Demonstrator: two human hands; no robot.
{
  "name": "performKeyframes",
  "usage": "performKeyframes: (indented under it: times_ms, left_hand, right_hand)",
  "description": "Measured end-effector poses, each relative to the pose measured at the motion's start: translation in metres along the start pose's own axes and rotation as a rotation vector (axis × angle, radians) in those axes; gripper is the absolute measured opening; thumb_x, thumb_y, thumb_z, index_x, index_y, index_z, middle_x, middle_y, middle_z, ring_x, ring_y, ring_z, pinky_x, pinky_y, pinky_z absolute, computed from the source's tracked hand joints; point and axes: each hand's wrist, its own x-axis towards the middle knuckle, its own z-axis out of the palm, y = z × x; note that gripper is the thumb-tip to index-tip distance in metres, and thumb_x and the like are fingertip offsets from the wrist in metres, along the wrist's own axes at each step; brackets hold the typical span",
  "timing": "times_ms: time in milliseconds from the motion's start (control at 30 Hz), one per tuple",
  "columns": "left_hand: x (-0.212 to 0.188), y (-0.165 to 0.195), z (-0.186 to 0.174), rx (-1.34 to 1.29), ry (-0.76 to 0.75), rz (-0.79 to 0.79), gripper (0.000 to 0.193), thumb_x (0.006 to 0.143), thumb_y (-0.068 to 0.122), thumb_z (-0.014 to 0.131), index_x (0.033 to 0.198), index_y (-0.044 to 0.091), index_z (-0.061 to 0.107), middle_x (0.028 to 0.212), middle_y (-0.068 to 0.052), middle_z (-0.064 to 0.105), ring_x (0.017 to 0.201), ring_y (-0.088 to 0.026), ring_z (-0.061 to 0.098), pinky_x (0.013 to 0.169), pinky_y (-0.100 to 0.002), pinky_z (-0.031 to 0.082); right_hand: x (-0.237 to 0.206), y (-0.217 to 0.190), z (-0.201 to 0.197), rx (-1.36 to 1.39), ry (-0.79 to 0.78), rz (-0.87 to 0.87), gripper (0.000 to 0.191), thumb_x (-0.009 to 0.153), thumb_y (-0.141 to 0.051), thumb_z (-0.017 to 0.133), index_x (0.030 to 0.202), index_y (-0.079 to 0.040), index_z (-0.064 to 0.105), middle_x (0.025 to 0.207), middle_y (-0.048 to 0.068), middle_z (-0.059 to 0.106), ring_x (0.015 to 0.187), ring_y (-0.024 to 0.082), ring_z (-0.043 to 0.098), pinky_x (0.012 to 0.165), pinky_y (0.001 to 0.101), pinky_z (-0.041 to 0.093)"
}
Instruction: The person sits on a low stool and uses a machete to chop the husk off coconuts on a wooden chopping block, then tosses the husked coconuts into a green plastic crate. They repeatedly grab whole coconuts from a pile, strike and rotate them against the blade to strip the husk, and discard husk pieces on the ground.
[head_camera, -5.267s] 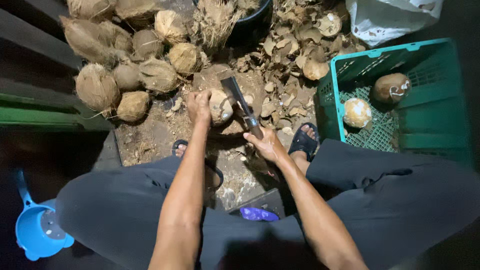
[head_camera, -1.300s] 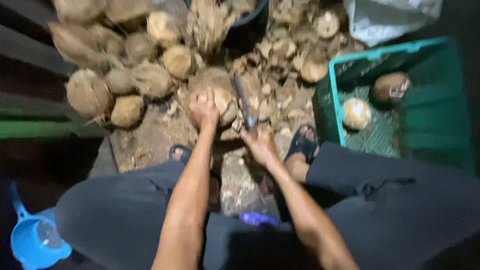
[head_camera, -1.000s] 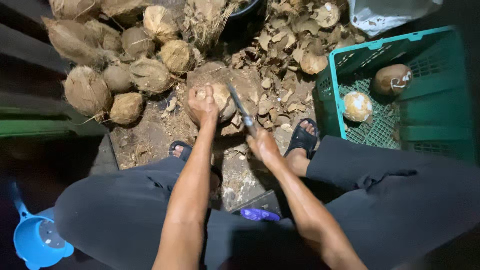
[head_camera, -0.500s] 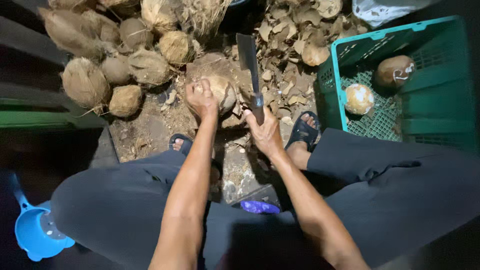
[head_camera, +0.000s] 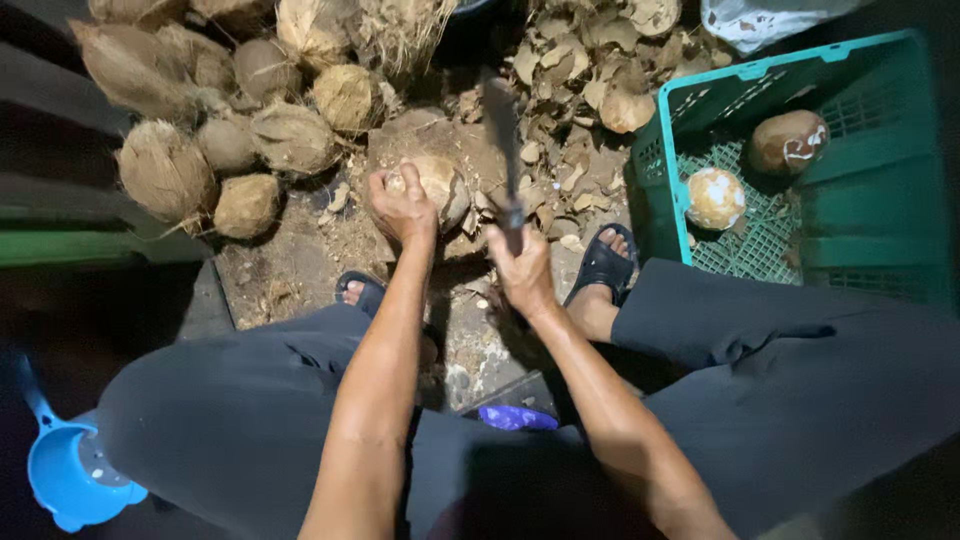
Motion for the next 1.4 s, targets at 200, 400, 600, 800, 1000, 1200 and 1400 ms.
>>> performKeyframes:
  times_ms: [200,400,600,800,1000,1200,1400]
  left_hand:
    - [0.003,-0.002,0.003,-0.029,0.030,-0.027,0.041,0.090,0.040,0.069,0.093,0.000,0.059,0.090,-0.019,0.063,0.087,-0.033,0.060,0.088,-0.047,0.049]
    - [0.024,-0.010,-0.019,0.003,-0.144,-0.146,0.053,0.082,0.052,0.076,0.098,0.004,0.059,0.099,-0.013,0.062,0.090,-0.029,0.061,0.082,-0.045,0.050]
    - [0.015,0.001,-0.025,0.294,-0.093,0.118,0.087,0.062,0.064,0.091,0.110,0.000,0.057,0.104,-0.020,0.059,0.100,-0.037,0.056,0.080,-0.056,0.044]
    - [0.030,-0.010,-0.029,-0.034,-0.314,-0.279,0.079,0.068,0.061,0.076,0.123,0.007,0.060,0.117,-0.016,0.066,0.106,-0.032,0.065,0.092,-0.048,0.053]
    - [0.033,-0.017,-0.029,0.032,-0.179,-0.395,0.085,0.076,0.072,0.064,0.133,0.009,0.058,0.124,-0.016,0.063,0.112,-0.033,0.062,0.092,-0.050,0.048]
    - [0.030,-0.003,-0.033,-0.086,-0.247,-0.336,0.086,0.071,0.067,0.080,0.126,0.003,0.065,0.121,-0.018,0.071,0.112,-0.033,0.068,0.100,-0.045,0.053]
    - [0.025,-0.005,-0.033,-0.064,-0.441,-0.164,0.100,0.059,0.057,0.089,0.136,0.003,0.057,0.134,-0.021,0.056,0.119,-0.033,0.060,0.098,-0.045,0.054]
  right_hand:
    - [0.015,0.037,0.005,-0.338,-0.207,0.077,0.039,0.093,-0.042,0.068,0.101,-0.004,0.067,0.079,0.018,0.066,0.072,0.029,0.063,0.069,0.0439,0.051]
    - [0.021,0.042,-0.016,-0.471,-0.120,0.226,0.039,0.092,-0.042,0.066,0.100,-0.005,0.065,0.082,0.015,0.069,0.076,0.030,0.068,0.069,0.0441,0.053]
    - [0.048,0.024,-0.059,-0.553,0.167,0.063,0.033,0.098,-0.035,0.067,0.094,-0.003,0.066,0.079,0.013,0.067,0.071,0.028,0.064,0.067,0.0451,0.053]
    - [0.022,-0.017,-0.047,-0.067,-0.140,0.270,0.027,0.097,-0.034,0.067,0.114,-0.015,0.056,0.069,0.005,0.059,0.055,0.019,0.056,0.056,0.0449,0.050]
    - [0.017,0.019,-0.040,-0.177,-0.450,0.437,0.036,0.092,-0.038,0.069,0.115,-0.011,0.063,0.067,0.007,0.058,0.049,0.015,0.053,0.055,0.0432,0.047]
    - [0.034,0.061,-0.075,-0.588,-0.113,-0.284,0.034,0.093,-0.036,0.074,0.104,-0.004,0.068,0.084,0.010,0.067,0.071,0.020,0.063,0.063,0.0424,0.052]
    - [0.034,-0.005,-0.096,-0.278,0.192,0.239,0.038,0.093,-0.043,0.065,0.109,-0.009,0.064,0.079,0.007,0.063,0.067,0.020,0.063,0.061,0.0422,0.053]
